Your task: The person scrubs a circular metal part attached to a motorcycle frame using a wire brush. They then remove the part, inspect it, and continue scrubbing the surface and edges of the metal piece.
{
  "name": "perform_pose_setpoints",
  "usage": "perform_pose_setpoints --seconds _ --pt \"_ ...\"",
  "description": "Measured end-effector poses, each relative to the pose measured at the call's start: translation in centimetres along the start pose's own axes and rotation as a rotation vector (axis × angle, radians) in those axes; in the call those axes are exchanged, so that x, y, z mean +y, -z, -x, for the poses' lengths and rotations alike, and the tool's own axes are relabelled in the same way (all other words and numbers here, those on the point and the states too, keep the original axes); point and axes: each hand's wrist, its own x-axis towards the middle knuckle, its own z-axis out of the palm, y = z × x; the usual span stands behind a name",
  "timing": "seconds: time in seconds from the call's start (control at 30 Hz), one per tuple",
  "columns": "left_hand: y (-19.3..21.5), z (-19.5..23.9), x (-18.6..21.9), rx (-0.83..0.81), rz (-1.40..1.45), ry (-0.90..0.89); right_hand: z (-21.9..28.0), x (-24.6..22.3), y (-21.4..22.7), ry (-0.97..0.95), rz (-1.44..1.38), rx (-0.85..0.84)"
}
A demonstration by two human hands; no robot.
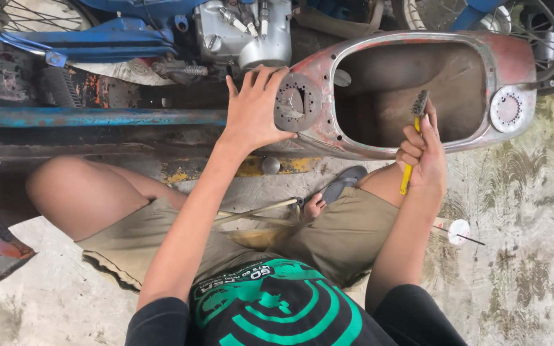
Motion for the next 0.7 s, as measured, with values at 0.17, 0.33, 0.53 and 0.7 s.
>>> perform_pose_setpoints --seconds 0.17,0.33,0.53,0.7 --pt "0.7 1.1 0.0 0.121 0.325 -0.065 0.0 0.4 -0.1 -0.077 -0.003 0.020" --pt "3.6 4.2 3.1 0.163 0.845 -0.050 -0.2 0.8 -0.4 -0.059 0.022 -0.049" --pt "4.1 9.1 8.2 0.292 1.595 -0.148 -0.2 0.8 -0.7 -0.048 0.023 -0.047" --pt "7.5 13.3 10.6 0.260 1.564 -0.116 0.2 0.1 -3.4 -0.108 0.170 0.164"
